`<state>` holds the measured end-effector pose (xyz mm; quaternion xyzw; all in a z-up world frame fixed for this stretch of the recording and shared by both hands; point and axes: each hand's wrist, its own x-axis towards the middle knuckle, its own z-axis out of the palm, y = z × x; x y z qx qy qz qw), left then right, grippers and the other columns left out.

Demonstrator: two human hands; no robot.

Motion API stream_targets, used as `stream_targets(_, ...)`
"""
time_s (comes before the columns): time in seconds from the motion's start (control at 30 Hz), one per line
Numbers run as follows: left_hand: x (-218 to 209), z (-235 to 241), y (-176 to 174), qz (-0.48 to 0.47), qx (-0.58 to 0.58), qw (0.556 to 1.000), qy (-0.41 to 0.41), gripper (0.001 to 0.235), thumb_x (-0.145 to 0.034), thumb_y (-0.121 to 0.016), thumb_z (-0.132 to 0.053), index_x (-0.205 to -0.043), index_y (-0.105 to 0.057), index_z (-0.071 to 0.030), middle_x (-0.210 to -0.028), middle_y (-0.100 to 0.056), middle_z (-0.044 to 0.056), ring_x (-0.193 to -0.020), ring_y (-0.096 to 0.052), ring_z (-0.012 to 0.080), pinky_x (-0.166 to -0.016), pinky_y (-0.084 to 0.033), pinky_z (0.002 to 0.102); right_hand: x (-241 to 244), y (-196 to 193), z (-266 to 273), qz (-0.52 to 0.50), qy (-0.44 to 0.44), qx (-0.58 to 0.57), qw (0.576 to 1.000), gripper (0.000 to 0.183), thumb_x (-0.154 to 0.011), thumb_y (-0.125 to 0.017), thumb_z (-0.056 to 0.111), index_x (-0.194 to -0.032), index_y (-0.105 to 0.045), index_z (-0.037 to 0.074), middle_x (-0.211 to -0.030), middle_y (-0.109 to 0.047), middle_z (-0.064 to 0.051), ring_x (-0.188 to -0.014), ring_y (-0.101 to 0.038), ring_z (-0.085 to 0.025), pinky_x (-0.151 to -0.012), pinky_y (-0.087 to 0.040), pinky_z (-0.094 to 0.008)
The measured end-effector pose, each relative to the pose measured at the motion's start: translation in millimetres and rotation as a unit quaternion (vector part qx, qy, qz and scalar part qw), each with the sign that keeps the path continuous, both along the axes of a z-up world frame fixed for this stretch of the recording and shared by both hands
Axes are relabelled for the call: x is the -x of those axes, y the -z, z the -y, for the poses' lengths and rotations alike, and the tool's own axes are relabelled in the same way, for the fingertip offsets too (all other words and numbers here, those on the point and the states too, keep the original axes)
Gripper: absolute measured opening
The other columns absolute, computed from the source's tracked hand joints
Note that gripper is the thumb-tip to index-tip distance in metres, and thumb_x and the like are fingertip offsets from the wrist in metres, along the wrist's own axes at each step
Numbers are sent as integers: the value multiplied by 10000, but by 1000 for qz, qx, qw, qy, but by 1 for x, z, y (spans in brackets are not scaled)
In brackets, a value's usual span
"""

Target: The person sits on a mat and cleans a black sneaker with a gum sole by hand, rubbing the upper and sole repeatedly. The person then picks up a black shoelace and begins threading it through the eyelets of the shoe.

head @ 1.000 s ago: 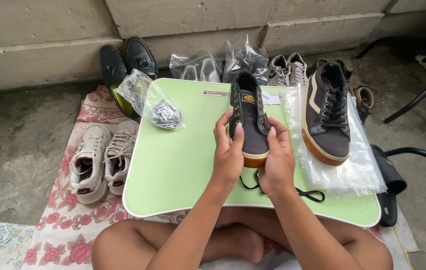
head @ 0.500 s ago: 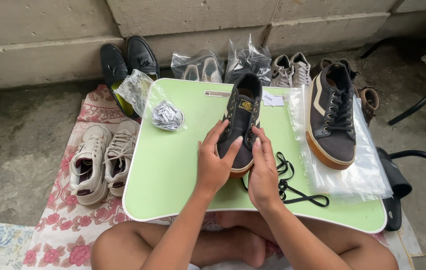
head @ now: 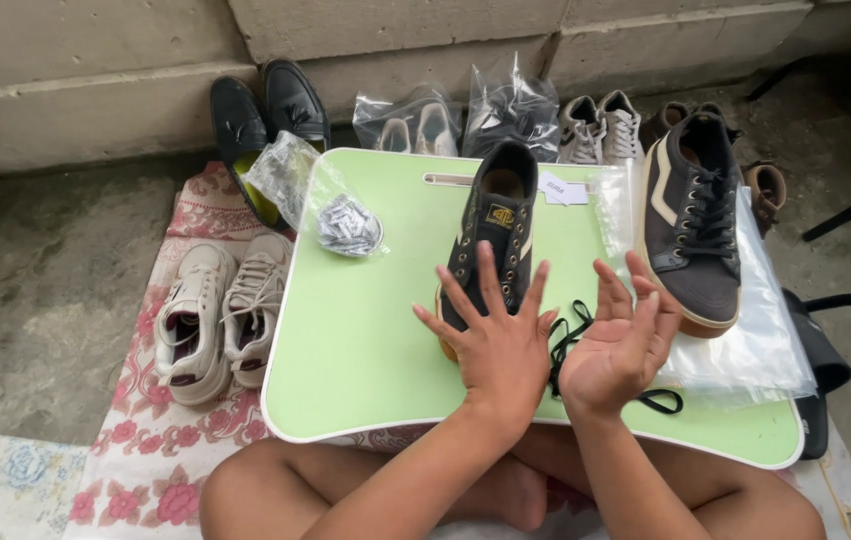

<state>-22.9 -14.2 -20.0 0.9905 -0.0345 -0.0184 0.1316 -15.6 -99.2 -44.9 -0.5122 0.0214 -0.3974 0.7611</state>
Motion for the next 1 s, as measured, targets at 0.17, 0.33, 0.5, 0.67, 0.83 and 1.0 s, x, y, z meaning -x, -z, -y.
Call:
stream_targets(0.17, -12, 0, -2, -9, -74, 997, -22, 624, -981, -481, -565, -1565, -320, -412, -1693, 71, 198, -1321, -227, 746, -780, -421, 791, -5, 3, 4, -34, 12, 53, 998, 164, -1102, -369, 148, -1106, -507, 60, -1367, -525, -172, -1246, -639, -298, -1176, -459, -437)
stream_targets(0.33, -23, -30, 2, -14, -81, 996, 29, 577, -1002, -571, -398, -1546, -378, -377, -1702, 18, 169, -1260, -328, 691, -745, -456, 727, -9, -15, 22, -99, -44, 199, 974, 234, -1004, -419, 29, -1151, -601, 22, -1396, -484, -193, -1433, -470, -388, -1237, -289, -550)
stream_targets(0.5, -41, -88, 9, 49, -10, 987, 153, 560, -960, -446, -619, -1502, -410, -481, -1695, -135, 51, -1135, -497, 572, -778, -525, 670, -24, -36, 56, -174, -86, 591, 783, 507, -954, -671, 284, -1450, -570, 256, -1614, -300, -189, -1511, -286, -414, -1232, -177, -577)
stream_targets(0.67, -57, -141, -10, 49, 174, 947, 267, 553, -860, -628, -634, -1386, -563, -477, -1614, -381, -43, -1124, -601, 508, -879, -565, 589, -30, -37, 57, -186, -79, 625, 754, 698, -978, -576, 526, -1603, -318, 354, -1662, -192, -216, -1537, -201, -431, -1174, -30, -712)
stream_targets(0.83, -63, -157, -40, -55, 288, 914, 280, 560, -801, -710, -542, -1337, -641, -395, -1520, -556, 13, -1237, -606, 454, -996, -543, 538, -37, -25, 56, -221, -156, 564, 780, 857, -893, -504, 740, -1628, -222, 401, -1601, -278, -272, -1493, -265, -500, -1161, -113, -713)
stream_targets(1.0, -54, -145, -38, 198, -12, 947, 252, 452, -938, -541, -446, -1381, -608, -391, -1454, -562, 3, -1252, -535, 349, -901, -508, 542, -51, -18, 52, -351, -153, 530, 757, 592, -960, -560, 595, -1526, -395, 538, -1506, -400, -240, -1364, -466, -491, -1160, -335, -589)
